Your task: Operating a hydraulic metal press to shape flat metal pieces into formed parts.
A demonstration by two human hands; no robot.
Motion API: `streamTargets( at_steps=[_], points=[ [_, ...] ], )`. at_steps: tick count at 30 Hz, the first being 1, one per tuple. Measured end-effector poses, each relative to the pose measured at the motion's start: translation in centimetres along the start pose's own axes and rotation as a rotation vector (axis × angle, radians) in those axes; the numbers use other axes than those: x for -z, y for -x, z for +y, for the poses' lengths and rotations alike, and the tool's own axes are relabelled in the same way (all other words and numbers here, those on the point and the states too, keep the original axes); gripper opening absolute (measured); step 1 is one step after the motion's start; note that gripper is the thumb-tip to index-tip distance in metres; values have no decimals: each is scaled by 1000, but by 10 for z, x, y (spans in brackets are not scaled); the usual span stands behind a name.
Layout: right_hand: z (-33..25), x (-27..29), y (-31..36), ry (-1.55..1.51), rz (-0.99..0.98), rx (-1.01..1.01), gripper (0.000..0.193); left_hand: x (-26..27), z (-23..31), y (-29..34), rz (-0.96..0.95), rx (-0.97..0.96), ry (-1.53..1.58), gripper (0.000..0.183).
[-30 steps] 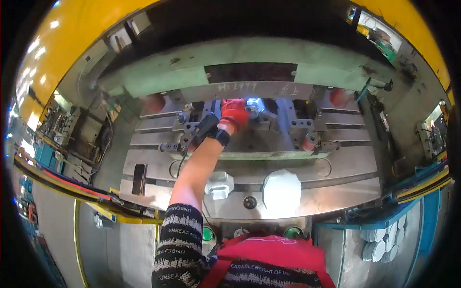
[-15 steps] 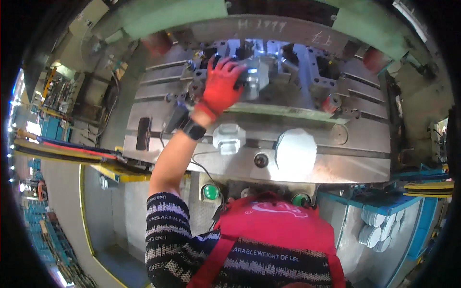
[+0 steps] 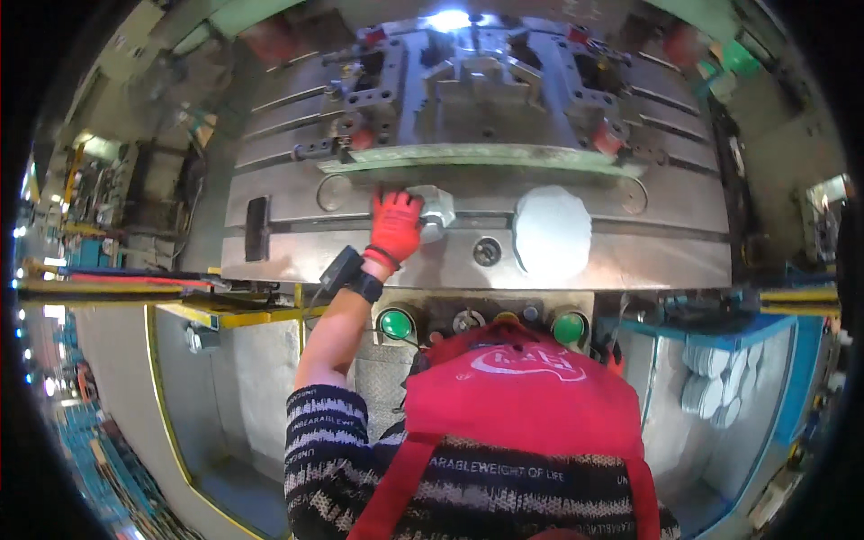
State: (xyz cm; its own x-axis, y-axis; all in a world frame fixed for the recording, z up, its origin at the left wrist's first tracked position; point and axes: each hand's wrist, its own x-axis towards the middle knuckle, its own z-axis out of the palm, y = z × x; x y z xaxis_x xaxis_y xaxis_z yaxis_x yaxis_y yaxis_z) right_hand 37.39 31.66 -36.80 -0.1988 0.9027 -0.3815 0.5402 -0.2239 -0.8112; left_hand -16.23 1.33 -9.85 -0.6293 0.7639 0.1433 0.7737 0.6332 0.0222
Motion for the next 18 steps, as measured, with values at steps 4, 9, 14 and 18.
streamTargets(
  at_steps=[4,9,14,18],
  points=[
    [-148,-7,78,-324,-164,154,47,11,8,14,87,56,-36,50],
    [-281,3,147,-580,-517,39,40,27,80,23,194,-145,387,50],
    [-301,-13,145,-408,-794,91,37,12,133,35,85,-216,620,45],
    [-294,-23,142,-55,-764,318,39,12,142,36,68,-126,735,40]
  ],
)
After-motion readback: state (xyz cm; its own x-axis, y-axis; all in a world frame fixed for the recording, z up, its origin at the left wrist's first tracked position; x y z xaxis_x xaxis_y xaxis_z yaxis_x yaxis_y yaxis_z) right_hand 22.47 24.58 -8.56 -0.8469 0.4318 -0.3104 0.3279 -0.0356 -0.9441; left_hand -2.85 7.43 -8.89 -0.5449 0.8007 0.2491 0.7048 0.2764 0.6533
